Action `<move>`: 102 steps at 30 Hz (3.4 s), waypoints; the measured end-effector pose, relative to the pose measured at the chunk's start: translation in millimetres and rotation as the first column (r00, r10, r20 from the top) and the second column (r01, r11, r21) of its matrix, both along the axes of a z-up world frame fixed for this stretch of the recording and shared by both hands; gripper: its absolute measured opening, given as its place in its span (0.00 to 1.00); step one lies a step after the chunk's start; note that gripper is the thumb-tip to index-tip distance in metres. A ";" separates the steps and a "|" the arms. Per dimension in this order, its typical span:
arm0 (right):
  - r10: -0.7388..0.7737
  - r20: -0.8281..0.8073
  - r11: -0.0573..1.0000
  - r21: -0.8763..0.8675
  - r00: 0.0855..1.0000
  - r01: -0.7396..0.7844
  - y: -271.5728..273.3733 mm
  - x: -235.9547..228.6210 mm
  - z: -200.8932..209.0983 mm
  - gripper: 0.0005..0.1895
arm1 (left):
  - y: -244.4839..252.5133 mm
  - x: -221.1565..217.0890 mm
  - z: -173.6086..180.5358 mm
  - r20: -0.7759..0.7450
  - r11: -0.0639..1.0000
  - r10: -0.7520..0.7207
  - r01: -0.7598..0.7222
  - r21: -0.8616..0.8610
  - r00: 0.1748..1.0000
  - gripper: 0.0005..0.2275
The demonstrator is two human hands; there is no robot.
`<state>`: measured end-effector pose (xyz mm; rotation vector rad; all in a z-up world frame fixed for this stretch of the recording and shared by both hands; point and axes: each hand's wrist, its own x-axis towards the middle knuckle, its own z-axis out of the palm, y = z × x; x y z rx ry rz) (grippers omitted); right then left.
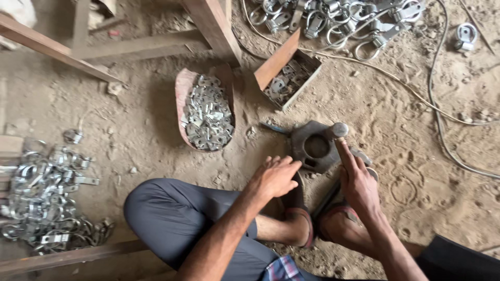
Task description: The person sits on the ground and uses a hammer to strike small metal parts placed on a metal anvil. The person repeatedly picks up parts from a container, positions them on the anvil, and hammers them before placing them into a wooden box.
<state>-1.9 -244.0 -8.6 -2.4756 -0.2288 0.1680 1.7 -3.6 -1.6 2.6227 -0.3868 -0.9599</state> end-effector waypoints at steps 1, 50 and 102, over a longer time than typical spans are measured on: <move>-0.006 -0.016 1.000 0.008 1.000 0.006 -1.9 -0.5 -3.8 0.37 | -1.6 -1.5 -0.8 -0.006 1.000 0.008 -0.008 -0.018 1.000 0.29; -0.036 0.091 0.999 0.021 0.995 0.034 -31.1 11.4 -33.9 0.34 | 3.1 -9.6 32.5 0.131 0.996 0.005 0.007 -0.093 0.991 0.28; -0.094 -0.111 0.992 0.078 0.989 0.103 -15.2 16.3 -7.4 0.36 | -13.3 -17.0 17.0 0.033 0.996 -0.039 0.042 -0.078 0.999 0.25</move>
